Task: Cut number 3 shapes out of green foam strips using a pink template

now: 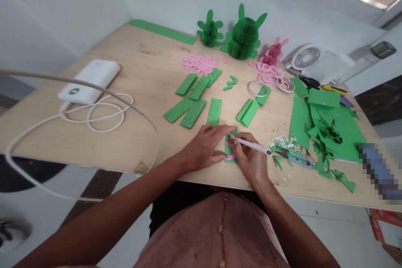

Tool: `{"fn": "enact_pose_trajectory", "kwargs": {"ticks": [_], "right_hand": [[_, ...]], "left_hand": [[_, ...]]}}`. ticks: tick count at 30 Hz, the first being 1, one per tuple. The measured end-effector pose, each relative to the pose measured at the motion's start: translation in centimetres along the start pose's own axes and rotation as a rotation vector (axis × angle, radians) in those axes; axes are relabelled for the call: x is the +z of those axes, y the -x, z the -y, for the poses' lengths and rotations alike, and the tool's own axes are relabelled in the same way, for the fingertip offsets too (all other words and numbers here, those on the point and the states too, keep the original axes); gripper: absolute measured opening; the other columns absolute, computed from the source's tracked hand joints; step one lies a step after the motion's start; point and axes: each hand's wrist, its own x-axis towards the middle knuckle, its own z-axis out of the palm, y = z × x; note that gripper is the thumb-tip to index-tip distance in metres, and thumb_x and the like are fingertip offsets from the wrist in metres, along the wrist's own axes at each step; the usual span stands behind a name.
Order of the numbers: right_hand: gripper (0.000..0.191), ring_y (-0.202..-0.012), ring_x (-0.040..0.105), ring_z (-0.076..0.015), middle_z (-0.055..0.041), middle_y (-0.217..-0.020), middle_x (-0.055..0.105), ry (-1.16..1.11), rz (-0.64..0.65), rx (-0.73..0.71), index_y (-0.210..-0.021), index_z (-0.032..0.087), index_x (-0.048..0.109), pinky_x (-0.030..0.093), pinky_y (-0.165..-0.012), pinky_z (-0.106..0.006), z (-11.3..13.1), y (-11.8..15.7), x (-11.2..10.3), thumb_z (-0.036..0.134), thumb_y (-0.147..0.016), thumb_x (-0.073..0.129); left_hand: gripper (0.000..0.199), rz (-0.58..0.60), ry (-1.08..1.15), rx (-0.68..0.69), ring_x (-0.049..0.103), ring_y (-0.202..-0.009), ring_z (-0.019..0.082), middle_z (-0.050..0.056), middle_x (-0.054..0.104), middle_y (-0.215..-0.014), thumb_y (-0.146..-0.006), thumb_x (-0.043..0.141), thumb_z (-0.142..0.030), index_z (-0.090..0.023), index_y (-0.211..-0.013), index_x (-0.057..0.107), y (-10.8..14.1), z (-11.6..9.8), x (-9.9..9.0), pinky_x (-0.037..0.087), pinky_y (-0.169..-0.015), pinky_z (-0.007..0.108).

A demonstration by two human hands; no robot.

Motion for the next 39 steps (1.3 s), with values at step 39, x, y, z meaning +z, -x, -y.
{"fn": "enact_pose_trajectory", "kwargs": {"ticks": [39], "right_hand": [[0.01,-0.079,0.065,-0.0208,-0.0039,-0.086,0.07,0.033,-0.011,0.018,-0.092,0.023,0.061,0.051,-0.071,-0.034,0.5,1.2,-0.8,0.029,-0.09,0.053]], "left_hand": [[0.072,0.003,0.025,-0.007,0.051,-0.127,0.025,0.011,0.051,-0.141,-0.081,0.067,-0.024,-0.022,-0.143,0.029,-0.1,-0.1,-0.1,0.03,-0.107,0.04]]}}
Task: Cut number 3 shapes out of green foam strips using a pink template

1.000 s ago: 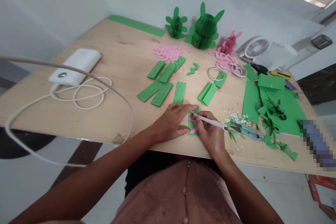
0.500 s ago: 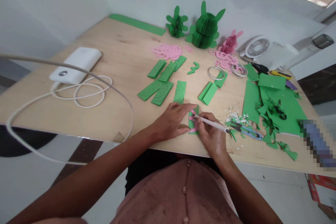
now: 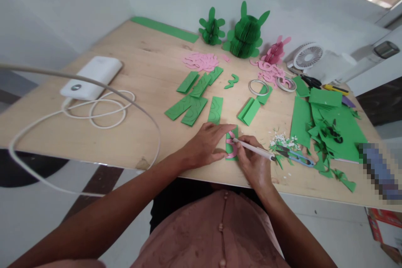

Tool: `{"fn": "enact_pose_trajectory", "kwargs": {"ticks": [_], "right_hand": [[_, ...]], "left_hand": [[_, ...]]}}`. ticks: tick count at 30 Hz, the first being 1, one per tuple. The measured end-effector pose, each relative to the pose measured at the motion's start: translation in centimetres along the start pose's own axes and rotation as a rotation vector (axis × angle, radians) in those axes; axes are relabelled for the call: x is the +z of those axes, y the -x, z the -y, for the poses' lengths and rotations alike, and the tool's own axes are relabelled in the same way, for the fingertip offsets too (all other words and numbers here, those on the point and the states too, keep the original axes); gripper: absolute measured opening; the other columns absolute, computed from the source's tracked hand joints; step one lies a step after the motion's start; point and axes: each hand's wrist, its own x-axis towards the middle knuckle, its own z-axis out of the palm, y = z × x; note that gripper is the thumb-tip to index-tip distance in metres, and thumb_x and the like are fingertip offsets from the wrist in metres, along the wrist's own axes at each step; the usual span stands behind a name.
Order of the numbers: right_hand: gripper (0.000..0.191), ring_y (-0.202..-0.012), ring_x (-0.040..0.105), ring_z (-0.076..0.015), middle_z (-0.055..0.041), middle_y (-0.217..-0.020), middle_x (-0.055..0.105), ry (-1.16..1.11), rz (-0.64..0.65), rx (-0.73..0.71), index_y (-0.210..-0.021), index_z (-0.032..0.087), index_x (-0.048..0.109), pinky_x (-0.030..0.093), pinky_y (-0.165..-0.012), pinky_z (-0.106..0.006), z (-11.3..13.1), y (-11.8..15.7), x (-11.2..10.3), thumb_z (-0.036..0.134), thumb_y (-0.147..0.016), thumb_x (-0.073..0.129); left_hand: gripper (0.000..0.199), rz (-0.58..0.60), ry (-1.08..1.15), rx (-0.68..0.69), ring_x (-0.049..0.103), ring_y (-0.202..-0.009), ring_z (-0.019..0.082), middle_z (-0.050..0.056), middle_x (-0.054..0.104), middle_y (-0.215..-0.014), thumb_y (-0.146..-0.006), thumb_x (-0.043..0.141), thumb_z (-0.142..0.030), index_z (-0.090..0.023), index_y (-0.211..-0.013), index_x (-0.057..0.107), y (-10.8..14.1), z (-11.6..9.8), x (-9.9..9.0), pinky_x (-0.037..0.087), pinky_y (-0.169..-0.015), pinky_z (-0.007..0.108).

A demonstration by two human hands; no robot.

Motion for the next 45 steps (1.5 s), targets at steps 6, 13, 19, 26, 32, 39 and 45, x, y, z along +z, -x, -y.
{"fn": "enact_pose_trajectory", "kwargs": {"ticks": [6,13,19,26,32,39,45], "right_hand": [[0.009,-0.077,0.066,-0.0207,-0.0038,-0.085,0.07,0.005,-0.001,-0.002,-0.091,0.023,0.061,0.051,-0.069,-0.033,0.1,0.0,0.0,0.029,-0.09,0.054],[0.011,-0.076,0.066,-0.0207,-0.0044,-0.084,0.07,0.012,0.001,-0.006,-0.091,0.023,0.061,0.051,-0.068,-0.033,0.3,0.0,0.0,0.03,-0.09,0.053],[0.01,-0.073,0.065,-0.02,-0.004,-0.082,0.07,0.008,0.006,-0.006,-0.09,0.023,0.061,0.05,-0.065,-0.032,0.4,0.1,0.2,0.03,-0.09,0.054],[0.009,-0.078,0.067,-0.0205,-0.0041,-0.087,0.072,-0.031,0.005,-0.031,-0.093,0.023,0.062,0.052,-0.07,-0.033,0.5,0.2,0.5,0.027,-0.089,0.054],[0.011,-0.078,0.067,-0.0209,-0.0044,-0.087,0.072,-0.036,0.026,-0.02,-0.094,0.024,0.063,0.052,-0.071,-0.034,0.7,0.3,0.9,0.028,-0.09,0.054],[0.011,-0.081,0.067,-0.0198,-0.0038,-0.088,0.071,-0.151,-0.077,0.016,-0.093,0.023,0.063,0.054,-0.072,-0.033,0.6,0.1,0.6,0.031,-0.09,0.056],[0.014,-0.079,0.067,-0.0188,-0.0036,-0.085,0.07,-0.241,-0.099,0.077,-0.092,0.021,0.062,0.054,-0.071,-0.032,-0.5,0.4,0.1,0.034,-0.09,0.058]], "left_hand": [[0.074,-0.019,-0.01,0.019,0.053,-0.124,0.025,0.011,0.053,-0.14,-0.081,0.068,-0.024,-0.021,-0.143,0.029,0.1,0.1,0.2,0.03,-0.106,0.04],[0.075,-0.035,-0.019,0.038,0.055,-0.121,0.024,0.01,0.054,-0.139,-0.081,0.069,-0.025,-0.021,-0.144,0.028,0.1,0.3,0.3,0.031,-0.105,0.04],[0.074,-0.044,-0.018,0.051,0.055,-0.121,0.024,0.01,0.055,-0.138,-0.082,0.069,-0.026,-0.021,-0.143,0.028,0.1,0.5,0.5,0.031,-0.105,0.04],[0.072,-0.012,0.003,0.009,0.055,-0.122,0.026,0.011,0.055,-0.139,-0.082,0.067,-0.027,-0.021,-0.144,0.029,0.1,0.3,0.3,0.031,-0.106,0.042],[0.072,-0.019,0.002,0.015,0.055,-0.121,0.026,0.012,0.055,-0.137,-0.083,0.067,-0.03,-0.021,-0.143,0.029,0.1,0.3,0.4,0.031,-0.105,0.042],[0.074,-0.009,-0.002,0.014,0.054,-0.122,0.026,0.011,0.053,-0.14,-0.082,0.067,-0.027,-0.021,-0.145,0.028,0.1,0.3,0.3,0.031,-0.106,0.042],[0.074,-0.012,0.004,0.001,0.054,-0.122,0.025,0.011,0.053,-0.14,-0.081,0.067,-0.024,-0.02,-0.145,0.029,0.1,0.1,0.2,0.031,-0.106,0.041]]}}
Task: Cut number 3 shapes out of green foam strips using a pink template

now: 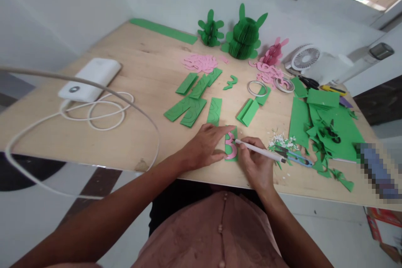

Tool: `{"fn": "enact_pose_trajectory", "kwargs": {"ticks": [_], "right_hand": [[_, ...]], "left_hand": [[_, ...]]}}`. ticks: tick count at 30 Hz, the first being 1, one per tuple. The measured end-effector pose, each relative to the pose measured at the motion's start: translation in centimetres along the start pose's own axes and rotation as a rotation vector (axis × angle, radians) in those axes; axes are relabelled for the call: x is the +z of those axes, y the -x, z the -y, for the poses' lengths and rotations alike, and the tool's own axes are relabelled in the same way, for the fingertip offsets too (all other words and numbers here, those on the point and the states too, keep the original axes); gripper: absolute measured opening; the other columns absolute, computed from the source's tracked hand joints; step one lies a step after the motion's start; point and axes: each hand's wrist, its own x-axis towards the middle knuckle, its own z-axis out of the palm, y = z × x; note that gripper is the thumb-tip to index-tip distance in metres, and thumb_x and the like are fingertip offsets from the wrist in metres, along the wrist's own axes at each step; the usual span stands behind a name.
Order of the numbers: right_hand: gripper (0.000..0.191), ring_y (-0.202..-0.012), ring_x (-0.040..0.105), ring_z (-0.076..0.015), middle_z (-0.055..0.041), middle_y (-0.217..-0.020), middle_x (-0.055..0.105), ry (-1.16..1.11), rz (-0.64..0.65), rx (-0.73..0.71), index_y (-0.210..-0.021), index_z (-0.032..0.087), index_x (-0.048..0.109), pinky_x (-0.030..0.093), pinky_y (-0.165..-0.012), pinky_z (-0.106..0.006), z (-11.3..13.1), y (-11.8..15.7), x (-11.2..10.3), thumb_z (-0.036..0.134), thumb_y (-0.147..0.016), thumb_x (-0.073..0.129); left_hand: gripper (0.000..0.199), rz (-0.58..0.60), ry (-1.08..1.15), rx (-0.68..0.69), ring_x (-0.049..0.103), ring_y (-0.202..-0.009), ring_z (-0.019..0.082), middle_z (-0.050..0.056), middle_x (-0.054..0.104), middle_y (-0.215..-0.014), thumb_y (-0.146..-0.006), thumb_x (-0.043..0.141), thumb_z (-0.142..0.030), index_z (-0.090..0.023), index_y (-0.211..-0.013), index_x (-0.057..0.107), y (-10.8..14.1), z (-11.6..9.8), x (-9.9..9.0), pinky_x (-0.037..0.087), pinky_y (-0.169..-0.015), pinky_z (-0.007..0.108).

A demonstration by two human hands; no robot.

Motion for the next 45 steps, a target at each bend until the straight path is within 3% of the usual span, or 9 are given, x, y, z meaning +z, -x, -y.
{"fn": "enact_pose_trajectory", "kwargs": {"ticks": [12,21,30,45], "right_hand": [[0.014,-0.08,0.066,-0.0198,-0.0041,-0.084,0.069,-0.003,0.041,0.025,-0.091,0.022,0.063,0.053,-0.072,-0.033,0.4,2.1,-0.2,0.034,-0.09,0.058],[0.011,-0.086,0.068,-0.0206,-0.0053,-0.091,0.072,-0.027,0.09,-0.023,-0.096,0.023,0.064,0.054,-0.078,-0.036,0.0,1.7,0.7,0.029,-0.091,0.057],[0.011,-0.085,0.068,-0.0205,-0.0053,-0.091,0.072,-0.008,0.089,-0.028,-0.094,0.023,0.064,0.056,-0.077,-0.035,0.1,1.5,0.8,0.03,-0.091,0.057],[0.012,-0.085,0.068,-0.0208,-0.0052,-0.09,0.072,0.032,0.084,-0.024,-0.096,0.023,0.064,0.055,-0.077,-0.036,0.1,1.6,0.8,0.03,-0.091,0.057]], "left_hand": [[0.072,0.021,-0.025,-0.009,0.054,-0.121,0.026,0.012,0.051,-0.142,-0.084,0.065,-0.026,-0.02,-0.145,0.029,0.0,-0.2,-0.2,0.032,-0.106,0.041],[0.072,-0.011,-0.037,0.028,0.054,-0.12,0.024,0.01,0.052,-0.141,-0.085,0.065,-0.028,-0.021,-0.146,0.027,0.0,0.2,0.2,0.031,-0.106,0.04],[0.07,0.022,-0.015,-0.012,0.053,-0.123,0.026,0.011,0.052,-0.141,-0.086,0.062,-0.029,-0.022,-0.146,0.027,0.0,0.1,0.0,0.031,-0.107,0.043],[0.069,-0.014,0.001,0.041,0.054,-0.121,0.024,0.009,0.057,-0.133,-0.084,0.065,-0.026,-0.023,-0.142,0.027,0.0,0.1,0.0,0.031,-0.106,0.041]]}}
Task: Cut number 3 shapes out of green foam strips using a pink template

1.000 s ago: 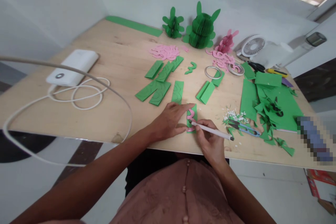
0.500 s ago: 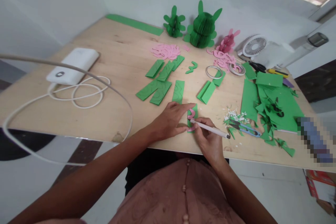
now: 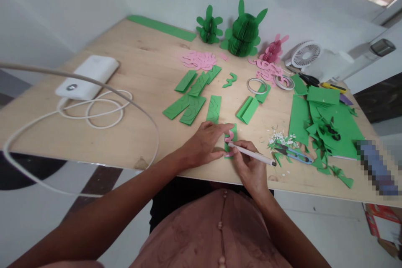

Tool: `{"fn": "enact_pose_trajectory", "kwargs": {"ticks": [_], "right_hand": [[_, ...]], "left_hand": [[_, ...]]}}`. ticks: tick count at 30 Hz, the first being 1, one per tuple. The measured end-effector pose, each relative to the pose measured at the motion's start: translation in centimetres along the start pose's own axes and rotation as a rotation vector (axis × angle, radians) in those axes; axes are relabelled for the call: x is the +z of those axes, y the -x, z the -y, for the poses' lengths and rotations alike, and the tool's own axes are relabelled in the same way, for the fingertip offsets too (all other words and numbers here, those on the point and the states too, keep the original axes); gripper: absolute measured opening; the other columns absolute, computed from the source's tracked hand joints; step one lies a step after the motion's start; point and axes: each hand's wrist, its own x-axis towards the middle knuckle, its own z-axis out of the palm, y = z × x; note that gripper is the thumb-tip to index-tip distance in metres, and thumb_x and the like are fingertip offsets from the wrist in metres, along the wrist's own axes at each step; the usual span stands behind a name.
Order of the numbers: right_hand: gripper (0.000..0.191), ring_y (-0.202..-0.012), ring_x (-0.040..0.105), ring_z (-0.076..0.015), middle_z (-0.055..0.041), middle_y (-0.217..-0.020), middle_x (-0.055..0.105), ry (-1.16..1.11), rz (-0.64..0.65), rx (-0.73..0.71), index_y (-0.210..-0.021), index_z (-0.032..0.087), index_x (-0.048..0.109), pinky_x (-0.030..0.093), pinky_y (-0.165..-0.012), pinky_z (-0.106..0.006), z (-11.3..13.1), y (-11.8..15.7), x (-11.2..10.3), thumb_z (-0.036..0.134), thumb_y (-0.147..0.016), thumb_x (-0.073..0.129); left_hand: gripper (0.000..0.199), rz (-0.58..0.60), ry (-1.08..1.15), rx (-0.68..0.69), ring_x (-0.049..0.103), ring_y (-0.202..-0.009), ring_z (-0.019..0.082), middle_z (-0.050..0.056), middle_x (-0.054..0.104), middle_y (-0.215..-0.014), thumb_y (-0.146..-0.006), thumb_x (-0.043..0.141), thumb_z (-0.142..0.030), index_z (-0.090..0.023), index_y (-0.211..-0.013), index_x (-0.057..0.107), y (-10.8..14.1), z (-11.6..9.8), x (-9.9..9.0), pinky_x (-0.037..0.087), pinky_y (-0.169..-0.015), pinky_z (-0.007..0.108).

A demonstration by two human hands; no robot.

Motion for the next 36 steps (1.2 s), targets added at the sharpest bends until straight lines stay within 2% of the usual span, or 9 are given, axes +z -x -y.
{"fn": "enact_pose_trajectory", "kwargs": {"ticks": [11,26,30,36], "right_hand": [[0.011,-0.083,0.066,-0.02,-0.0045,-0.088,0.071,-0.005,-0.014,0.018,-0.094,0.022,0.064,0.053,-0.075,-0.034,0.0,0.1,0.1,0.03,-0.091,0.057],[0.012,-0.082,0.066,-0.0193,-0.0035,-0.087,0.069,-0.05,-0.051,0.029,-0.095,0.022,0.064,0.053,-0.074,-0.033,0.0,0.2,-0.1,0.031,-0.091,0.058],[0.013,-0.089,0.067,-0.0203,-0.0049,-0.094,0.071,-0.007,-0.019,-0.035,-0.101,0.022,0.065,0.052,-0.08,-0.035,0.4,0.2,-0.4,0.029,-0.092,0.057],[0.02,-0.096,0.068,-0.02,-0.0038,-0.105,0.073,0.157,0.045,-0.23,-0.11,0.025,0.065,0.048,-0.087,-0.037,0.8,0.4,-1.2,0.02,-0.096,0.052]], "left_hand": [[0.068,-0.036,0.007,0.05,0.053,-0.123,0.023,0.007,0.059,-0.131,-0.085,0.067,-0.026,-0.023,-0.14,0.027,0.1,0.4,0.4,0.029,-0.105,0.04],[0.065,-0.014,0.022,0.037,0.053,-0.124,0.023,0.008,0.059,-0.129,-0.084,0.065,-0.023,-0.023,-0.139,0.03,0.0,0.0,0.0,0.029,-0.105,0.041],[0.063,-0.012,0.035,0.018,0.055,-0.122,0.024,0.007,0.061,-0.126,-0.084,0.065,-0.022,-0.023,-0.138,0.031,0.0,-0.2,-0.2,0.03,-0.105,0.041],[0.061,-0.007,0.038,0.019,0.053,-0.124,0.025,0.008,0.06,-0.128,-0.086,0.063,-0.025,-0.023,-0.138,0.031,0.0,-0.2,-0.1,0.029,-0.106,0.043]]}}
